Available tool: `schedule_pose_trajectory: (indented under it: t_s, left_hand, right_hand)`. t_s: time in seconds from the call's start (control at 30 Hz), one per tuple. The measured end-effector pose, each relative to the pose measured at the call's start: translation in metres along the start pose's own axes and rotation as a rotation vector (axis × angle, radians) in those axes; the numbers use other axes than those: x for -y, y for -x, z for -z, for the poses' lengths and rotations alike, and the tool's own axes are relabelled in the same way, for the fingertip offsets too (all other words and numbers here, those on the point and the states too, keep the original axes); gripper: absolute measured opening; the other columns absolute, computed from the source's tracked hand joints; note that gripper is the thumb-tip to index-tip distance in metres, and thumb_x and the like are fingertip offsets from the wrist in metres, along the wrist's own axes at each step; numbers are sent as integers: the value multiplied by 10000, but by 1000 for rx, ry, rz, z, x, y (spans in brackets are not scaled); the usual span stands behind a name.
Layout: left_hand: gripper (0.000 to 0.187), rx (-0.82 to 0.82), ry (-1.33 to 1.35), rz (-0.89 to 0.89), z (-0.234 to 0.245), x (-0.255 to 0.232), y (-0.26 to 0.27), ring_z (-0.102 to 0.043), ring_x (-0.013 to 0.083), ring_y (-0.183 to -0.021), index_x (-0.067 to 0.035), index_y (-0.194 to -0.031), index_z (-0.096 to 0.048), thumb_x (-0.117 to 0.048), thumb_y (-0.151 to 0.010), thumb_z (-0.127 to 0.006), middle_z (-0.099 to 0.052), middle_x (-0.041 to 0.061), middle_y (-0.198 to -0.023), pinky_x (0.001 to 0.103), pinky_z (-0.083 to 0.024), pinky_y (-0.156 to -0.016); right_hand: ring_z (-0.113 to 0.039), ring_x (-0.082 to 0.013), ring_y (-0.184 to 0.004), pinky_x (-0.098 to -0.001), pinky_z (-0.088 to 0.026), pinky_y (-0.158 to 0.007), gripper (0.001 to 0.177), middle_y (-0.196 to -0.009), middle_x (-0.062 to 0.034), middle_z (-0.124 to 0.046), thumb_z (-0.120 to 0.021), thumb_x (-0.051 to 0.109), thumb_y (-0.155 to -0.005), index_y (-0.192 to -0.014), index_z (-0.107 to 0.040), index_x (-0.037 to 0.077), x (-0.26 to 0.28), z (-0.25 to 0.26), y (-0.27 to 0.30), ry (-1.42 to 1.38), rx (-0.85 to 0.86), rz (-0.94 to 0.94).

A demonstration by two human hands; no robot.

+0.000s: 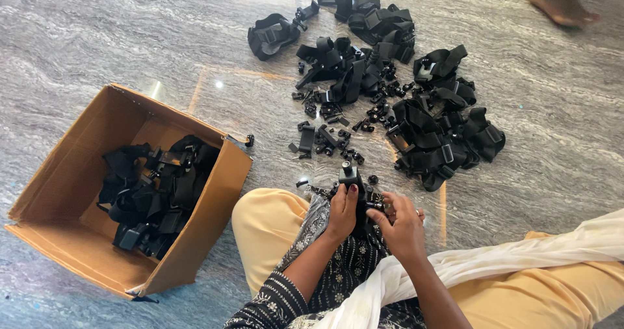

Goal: The person sits on the floor and assembles small black camera mounts by hand. They pick up a mount base, attach a small metal piece, and then screw on a knob to secure it. The person repeats this process with multiple units, placing the finished mounts into a cardboard box.

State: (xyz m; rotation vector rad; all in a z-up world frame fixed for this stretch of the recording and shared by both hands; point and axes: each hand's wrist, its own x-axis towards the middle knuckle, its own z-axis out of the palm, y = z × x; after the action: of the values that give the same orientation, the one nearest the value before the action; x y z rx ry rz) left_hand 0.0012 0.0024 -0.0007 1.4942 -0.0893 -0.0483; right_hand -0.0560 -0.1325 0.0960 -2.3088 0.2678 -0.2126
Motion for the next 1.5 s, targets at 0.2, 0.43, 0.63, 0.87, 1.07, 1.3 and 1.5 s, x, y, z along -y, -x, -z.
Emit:
schedule_pose_trajectory:
  t_s: [0.2,0.43,0.63,0.87,1.07,1.3,1.5]
  left_hand:
    - [439,18,-18,-8,1,-4,1,-499,105,-670,-25,-971,-538,-435,-1102,-447,-550,43,-733,308,-424,-607]
    - [445,-8,-5,36,1,-3,1,-462,113,-676,-7,-967,-545,-425,-1101,-474,-530,59,-720,317,-403,-592]
    - [425,-21,29,18,2,-7,0,-470,111,-712,-13,-988,-552,-413,-1105,-469,-538,51,-760,317,-414,-622]
    - [429,-25,-3,33,3,0,1,-461,113,-684,-26,-943,-528,-417,-1105,-463,-516,25,-727,314,-402,-611]
    - [424,-8,21,69,4,-2,1,-445,98,-685,-27,-959,-523,-423,-1099,-465,-506,19,-731,316,-390,-602]
    - [418,-1,73,82,2,-11,1,-484,84,-725,-33,-1055,-556,-437,-1080,-452,-569,19,-786,281,-423,-643]
    - [418,12,3,74,2,-4,0,-487,128,-700,-19,-1053,-558,-419,-1114,-453,-549,55,-772,314,-414,-629]
  right_hand:
    - [-705,-193,-752,-375,-492,-805,316,-932,-52,-718,-754,313,-898,-1123,-732,92,3,3,1,106,-4,41]
    - [-710,-188,-810,-346,-528,-791,299,-969,-47,-737,-690,350,-932,-1112,-744,118,8,2,-1,76,31,-45]
    - [-708,-212,-782,-370,-525,-750,355,-954,-66,-724,-728,356,-866,-1106,-729,95,16,2,-3,79,4,3]
    - [-667,-276,-819,-398,-487,-759,398,-1020,-105,-696,-786,316,-835,-1137,-717,67,20,3,-1,144,-95,156]
    - [-672,-232,-750,-376,-492,-771,457,-934,-57,-690,-810,359,-816,-1186,-698,115,20,2,-2,108,1,-104]
    - [-701,-214,-823,-399,-452,-841,365,-983,-66,-715,-785,304,-856,-1142,-720,87,21,9,-7,167,-9,69]
    - [-673,-296,-976,-419,-485,-858,216,-1012,-99,-732,-674,268,-936,-1067,-722,102,10,-1,-1,170,-34,235]
